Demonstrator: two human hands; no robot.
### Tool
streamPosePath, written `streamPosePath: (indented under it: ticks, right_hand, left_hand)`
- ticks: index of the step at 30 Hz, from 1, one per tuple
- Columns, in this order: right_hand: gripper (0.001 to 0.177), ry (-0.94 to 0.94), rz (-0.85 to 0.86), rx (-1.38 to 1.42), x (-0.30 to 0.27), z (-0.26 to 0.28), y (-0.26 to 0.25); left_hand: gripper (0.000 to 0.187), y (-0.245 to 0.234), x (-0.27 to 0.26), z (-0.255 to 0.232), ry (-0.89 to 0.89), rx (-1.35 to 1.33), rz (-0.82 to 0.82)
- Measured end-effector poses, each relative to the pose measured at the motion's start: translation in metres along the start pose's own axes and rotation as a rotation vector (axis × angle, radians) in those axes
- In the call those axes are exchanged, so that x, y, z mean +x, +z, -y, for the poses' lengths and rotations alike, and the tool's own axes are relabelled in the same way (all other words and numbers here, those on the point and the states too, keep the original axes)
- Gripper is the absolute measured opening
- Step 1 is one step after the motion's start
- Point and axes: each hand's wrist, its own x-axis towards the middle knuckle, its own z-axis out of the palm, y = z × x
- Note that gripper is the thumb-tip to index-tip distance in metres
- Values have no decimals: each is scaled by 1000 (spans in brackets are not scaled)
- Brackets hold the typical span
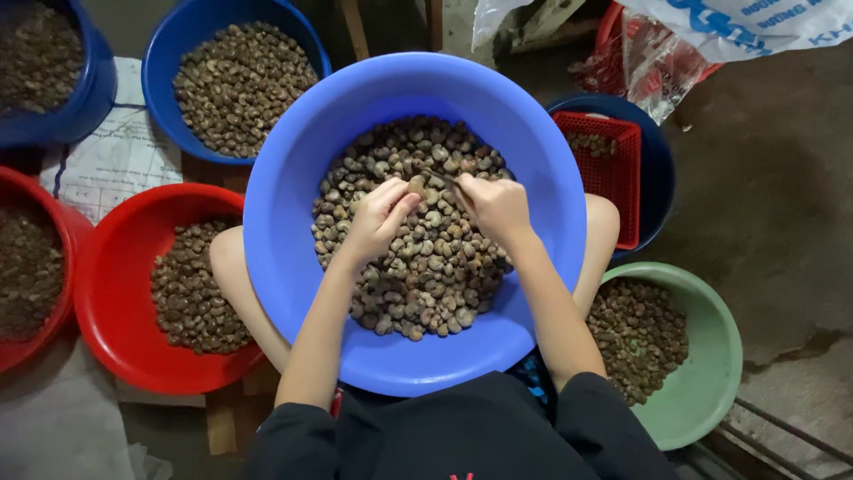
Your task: Peeling the outer layer of nuts using a small knife while sitting on the floor surrounded by basins
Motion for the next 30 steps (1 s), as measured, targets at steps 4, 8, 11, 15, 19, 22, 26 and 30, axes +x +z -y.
streamPosePath:
  ticks: [4, 8, 11, 15, 19, 22, 26, 30]
  right_hand:
    - [10, -1, -69, 83, -5, 4, 6]
    - [12, -7, -44, 15, -8, -4, 10]
    - [18, 0, -46, 48, 6, 12, -8]
    - [19, -28, -54, -88, 2, -1, 0]
    - [19, -26, -89, 100, -3, 7, 2]
    - [20, -32, -45, -28, 1, 3, -2]
    - [15, -12, -20, 98, -1, 6, -8]
    - [18, 62, 50, 31, 3, -3, -6]
  left_hand:
    - [24, 0, 4, -6, 33, 59, -19]
    - [20, -2, 0, -9, 64, 133, -1]
    - [25, -1, 3, -11, 25, 44, -8]
    - [39, -5, 5, -29, -23, -84, 39]
    - [41, -1, 0, -19, -59, -129, 16]
    - [40, -4, 3, -22, -41, -104, 20]
    - [32, -4, 4, -29, 0, 48, -10]
    - [23, -1, -2, -14, 54, 266, -23]
